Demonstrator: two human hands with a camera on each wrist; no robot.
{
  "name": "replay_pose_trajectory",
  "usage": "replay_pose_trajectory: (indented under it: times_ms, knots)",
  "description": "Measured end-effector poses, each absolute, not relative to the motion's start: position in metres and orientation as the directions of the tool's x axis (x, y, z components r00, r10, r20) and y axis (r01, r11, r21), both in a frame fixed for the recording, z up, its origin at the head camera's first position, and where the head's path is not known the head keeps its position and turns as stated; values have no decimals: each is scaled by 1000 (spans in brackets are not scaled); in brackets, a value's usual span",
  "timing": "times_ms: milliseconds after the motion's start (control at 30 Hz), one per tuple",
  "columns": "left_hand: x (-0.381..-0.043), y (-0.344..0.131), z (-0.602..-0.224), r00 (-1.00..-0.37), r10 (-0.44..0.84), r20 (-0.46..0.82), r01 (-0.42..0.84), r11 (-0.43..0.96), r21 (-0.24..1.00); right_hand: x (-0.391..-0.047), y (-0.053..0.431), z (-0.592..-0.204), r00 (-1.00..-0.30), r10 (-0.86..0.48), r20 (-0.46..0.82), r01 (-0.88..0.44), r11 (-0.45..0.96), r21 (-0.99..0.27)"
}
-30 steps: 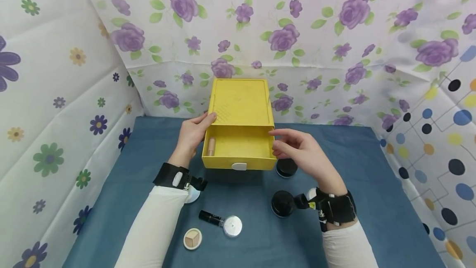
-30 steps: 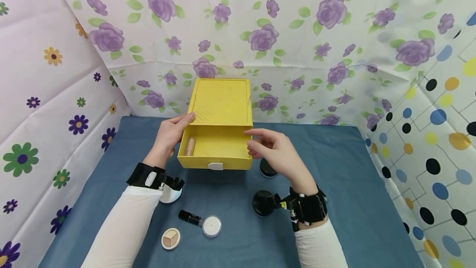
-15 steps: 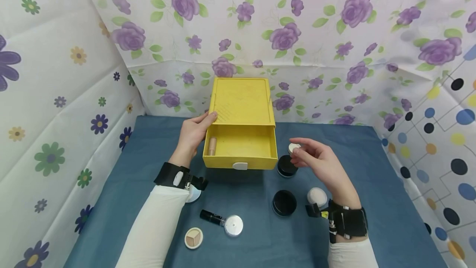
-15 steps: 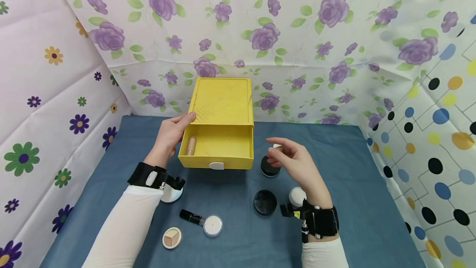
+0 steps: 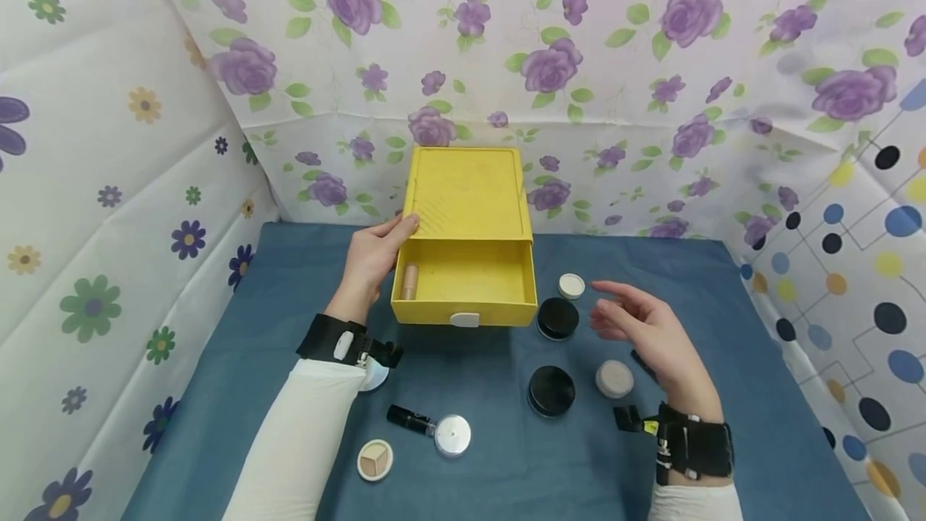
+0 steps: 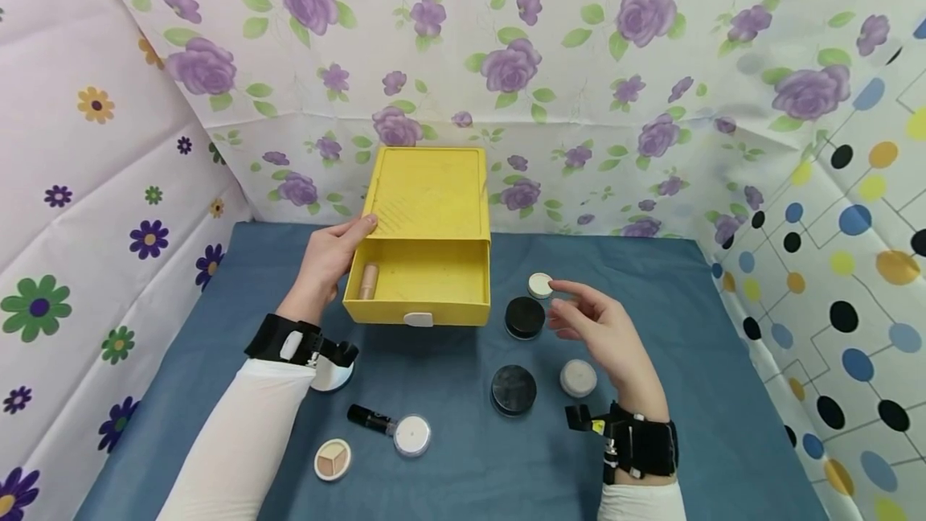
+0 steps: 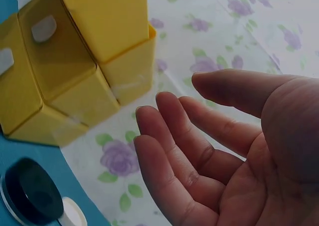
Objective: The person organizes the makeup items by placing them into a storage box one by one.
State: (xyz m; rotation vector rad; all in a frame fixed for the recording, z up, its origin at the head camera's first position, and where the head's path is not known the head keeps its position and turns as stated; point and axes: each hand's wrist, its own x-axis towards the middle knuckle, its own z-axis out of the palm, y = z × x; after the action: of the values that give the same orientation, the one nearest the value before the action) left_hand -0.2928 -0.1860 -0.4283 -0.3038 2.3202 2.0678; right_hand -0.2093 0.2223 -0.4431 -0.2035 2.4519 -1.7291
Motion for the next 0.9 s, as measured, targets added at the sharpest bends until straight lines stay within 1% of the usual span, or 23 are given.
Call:
replay_pose_trajectory:
  times_ms: [200, 500, 633, 767, 900]
  knots:
    - [-294, -185, -430, -981, -131, -143, -156, 100, 983, -210, 239, -442, -982, -185, -39, -31, 361, -932]
    - [-293, -184, -430, -979, -134, -152, -167, 109, 980, -217, 270, -454, -973, -209, -94, -15, 468, -884]
    - [-293, -186, -430, -978, -147, -148, -165, 110, 980, -222, 285, -466, -973, -179, -145, 21, 559, -829]
    - [-293, -186, -430, -977, -143, -155, -171, 107, 979, -223, 300, -479, -970, -134, -202, 61, 673, -738]
    - [-294, -186, -430, -977, -147, -154, -170, 105, 980, -223, 311, -492, -959, -113, -260, 89, 750, -656]
